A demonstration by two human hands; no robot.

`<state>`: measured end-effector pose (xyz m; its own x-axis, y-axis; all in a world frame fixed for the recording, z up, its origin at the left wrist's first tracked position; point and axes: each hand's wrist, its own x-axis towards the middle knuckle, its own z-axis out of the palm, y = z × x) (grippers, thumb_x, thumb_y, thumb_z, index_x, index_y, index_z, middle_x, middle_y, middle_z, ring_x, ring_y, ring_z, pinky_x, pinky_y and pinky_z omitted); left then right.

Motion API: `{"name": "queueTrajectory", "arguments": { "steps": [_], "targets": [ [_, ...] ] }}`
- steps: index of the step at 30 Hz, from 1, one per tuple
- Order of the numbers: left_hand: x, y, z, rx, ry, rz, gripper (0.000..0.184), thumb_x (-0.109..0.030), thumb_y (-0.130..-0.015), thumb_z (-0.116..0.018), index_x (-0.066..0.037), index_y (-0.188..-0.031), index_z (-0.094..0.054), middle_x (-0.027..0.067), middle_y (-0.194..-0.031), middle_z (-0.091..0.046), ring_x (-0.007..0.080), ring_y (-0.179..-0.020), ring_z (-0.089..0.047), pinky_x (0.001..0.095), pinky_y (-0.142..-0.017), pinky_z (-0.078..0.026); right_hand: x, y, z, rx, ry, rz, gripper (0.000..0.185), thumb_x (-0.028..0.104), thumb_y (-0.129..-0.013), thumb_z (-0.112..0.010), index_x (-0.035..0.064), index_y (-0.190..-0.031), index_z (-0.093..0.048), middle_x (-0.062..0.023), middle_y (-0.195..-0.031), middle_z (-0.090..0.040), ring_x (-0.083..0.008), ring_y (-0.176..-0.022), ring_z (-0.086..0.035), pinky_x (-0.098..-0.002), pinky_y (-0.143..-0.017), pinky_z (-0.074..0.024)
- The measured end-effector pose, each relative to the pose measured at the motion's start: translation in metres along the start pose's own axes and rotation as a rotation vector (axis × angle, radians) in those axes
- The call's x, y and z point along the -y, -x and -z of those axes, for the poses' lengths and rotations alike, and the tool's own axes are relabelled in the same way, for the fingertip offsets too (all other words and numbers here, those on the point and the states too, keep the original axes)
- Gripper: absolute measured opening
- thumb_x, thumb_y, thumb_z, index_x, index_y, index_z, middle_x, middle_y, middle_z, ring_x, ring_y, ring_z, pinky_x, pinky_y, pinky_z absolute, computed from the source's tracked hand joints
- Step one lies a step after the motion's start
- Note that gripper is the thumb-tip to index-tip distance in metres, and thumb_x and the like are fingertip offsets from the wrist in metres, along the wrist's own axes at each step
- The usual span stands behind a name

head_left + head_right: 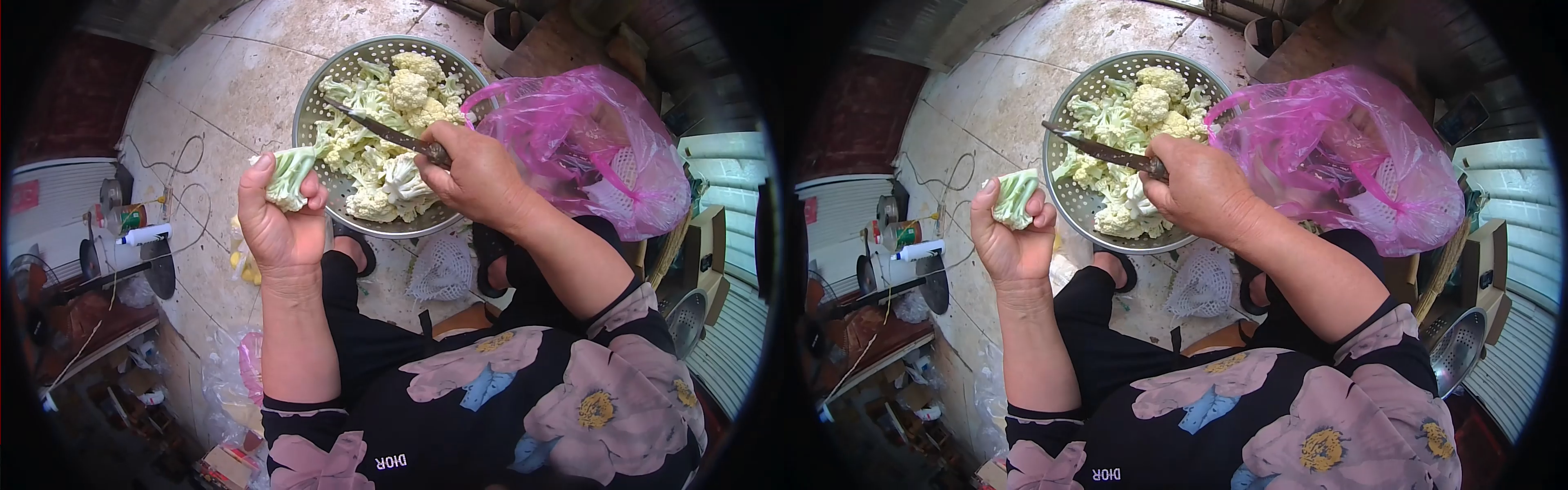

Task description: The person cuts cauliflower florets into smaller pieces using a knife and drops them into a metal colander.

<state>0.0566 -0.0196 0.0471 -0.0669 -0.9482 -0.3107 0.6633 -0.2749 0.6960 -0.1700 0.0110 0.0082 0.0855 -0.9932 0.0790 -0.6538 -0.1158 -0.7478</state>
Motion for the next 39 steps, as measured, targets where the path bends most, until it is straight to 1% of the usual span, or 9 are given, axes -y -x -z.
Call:
{"name": "queueTrajectory", "arguments": {
  "steps": [1,5,11,14,18,23,26,32,39],
  "targets": [
    [0.001,-0.001,-0.003,0.031,0.006,0.021,0.023,-0.026,-0.086,-0.058,-0.007,-0.097,-0.055,0.0072,-0.083,-0.061,0.0194,-0.062,-0.054,0.0311,-0.052,-0.039,0.005,0.002,0.000,0.037,-0.031,0.012,0.022,0.023,-0.083,-0.062,0.0043,-0.093,-0.058,-0.0176,-0.082,-0.063,-0.0362,-0.079,-0.064,-0.0452,-0.070,-0.0503],
    [0.003,0.000,-0.005,0.007,-0.025,0.025,0.029,-0.025,-0.083,-0.055,-0.008,-0.106,-0.054,0.0061,-0.089,-0.061,0.0193,-0.064,-0.054,0.0320,-0.055,-0.039,0.008,0.009,-0.010,0.107,-0.113,0.160,0.019,0.017,-0.081,-0.067,0.0055,-0.093,-0.059,-0.0162,-0.080,-0.063,-0.0348,-0.075,-0.063,-0.0412,-0.064,-0.0492],
    [-0.002,-0.004,0.001,0.034,-0.048,-0.003,0.037,-0.021,-0.077,-0.053,-0.005,-0.111,-0.054,0.0072,-0.087,-0.061,0.0181,-0.061,-0.051,0.0302,-0.053,-0.040,0.009,0.010,-0.003,0.256,-0.103,0.037,0.023,0.023,-0.081,-0.062,0.0054,-0.095,-0.062,-0.0170,-0.081,-0.064,-0.0354,-0.078,-0.064,-0.0448,-0.069,-0.0507],
    [-0.005,-0.005,0.002,0.049,-0.055,-0.020,0.042,-0.020,-0.075,-0.052,-0.002,-0.113,-0.055,0.0081,-0.085,-0.061,0.0169,-0.059,-0.050,0.0289,-0.050,-0.039,0.005,0.012,-0.006,0.207,-0.119,0.099,0.019,0.016,-0.079,-0.067,0.0053,-0.093,-0.060,-0.0158,-0.076,-0.063,-0.0328,-0.071,-0.064,-0.0389,-0.063,-0.0499],
    [-0.006,-0.006,0.001,0.049,-0.076,-0.035,0.045,-0.020,-0.074,-0.051,0.001,-0.115,-0.056,0.0082,-0.084,-0.060,0.0154,-0.058,-0.049,0.0272,-0.049,-0.037,0.005,0.012,-0.005,0.208,-0.113,0.109,0.018,0.016,-0.079,-0.067,0.0054,-0.092,-0.060,-0.0157,-0.076,-0.063,-0.0321,-0.071,-0.064,-0.0384,-0.062,-0.0499],
    [-0.009,-0.005,-0.001,0.017,-0.292,-0.109,0.048,-0.019,-0.075,-0.047,0.002,-0.117,-0.055,0.0071,-0.085,-0.059,0.0116,-0.059,-0.047,0.0227,-0.047,-0.034,0.006,0.013,-0.004,0.231,-0.111,0.104,0.018,0.016,-0.078,-0.066,0.0059,-0.092,-0.061,-0.0153,-0.075,-0.062,-0.0319,-0.070,-0.064,-0.0384,-0.062,-0.0495],
    [-0.009,-0.006,-0.004,-0.045,-0.382,-0.135,0.053,-0.024,-0.075,-0.046,0.005,-0.119,-0.054,0.0080,-0.084,-0.058,0.0122,-0.056,-0.044,0.0236,-0.047,-0.033,0.004,0.014,-0.005,0.219,-0.109,0.116,0.018,0.016,-0.077,-0.066,0.0059,-0.092,-0.061,-0.0149,-0.074,-0.062,-0.0317,-0.070,-0.064,-0.0383,-0.061,-0.0494],
    [-0.013,-0.009,-0.002,-0.006,-0.515,-0.187,0.054,-0.022,-0.074,-0.042,0.007,-0.118,-0.054,0.0067,-0.079,-0.056,0.0106,-0.055,-0.042,0.0224,-0.045,-0.031,0.005,0.015,-0.005,0.226,-0.142,0.118,0.018,0.014,-0.076,-0.065,0.0053,-0.091,-0.061,-0.0155,-0.074,-0.062,-0.0322,-0.070,-0.064,-0.0385,-0.061,-0.0490],
    [-0.010,-0.006,-0.013,-0.055,-0.537,-0.217,0.053,-0.020,-0.074,-0.041,0.007,-0.117,-0.054,0.0052,-0.075,-0.053,0.0095,-0.053,-0.039,0.0210,-0.044,-0.030,0.006,0.014,-0.003,0.256,-0.104,0.081,0.018,0.013,-0.075,-0.065,0.0050,-0.090,-0.061,-0.0165,-0.073,-0.062,-0.0322,-0.070,-0.064,-0.0388,-0.061,-0.0487]
  ]
}}
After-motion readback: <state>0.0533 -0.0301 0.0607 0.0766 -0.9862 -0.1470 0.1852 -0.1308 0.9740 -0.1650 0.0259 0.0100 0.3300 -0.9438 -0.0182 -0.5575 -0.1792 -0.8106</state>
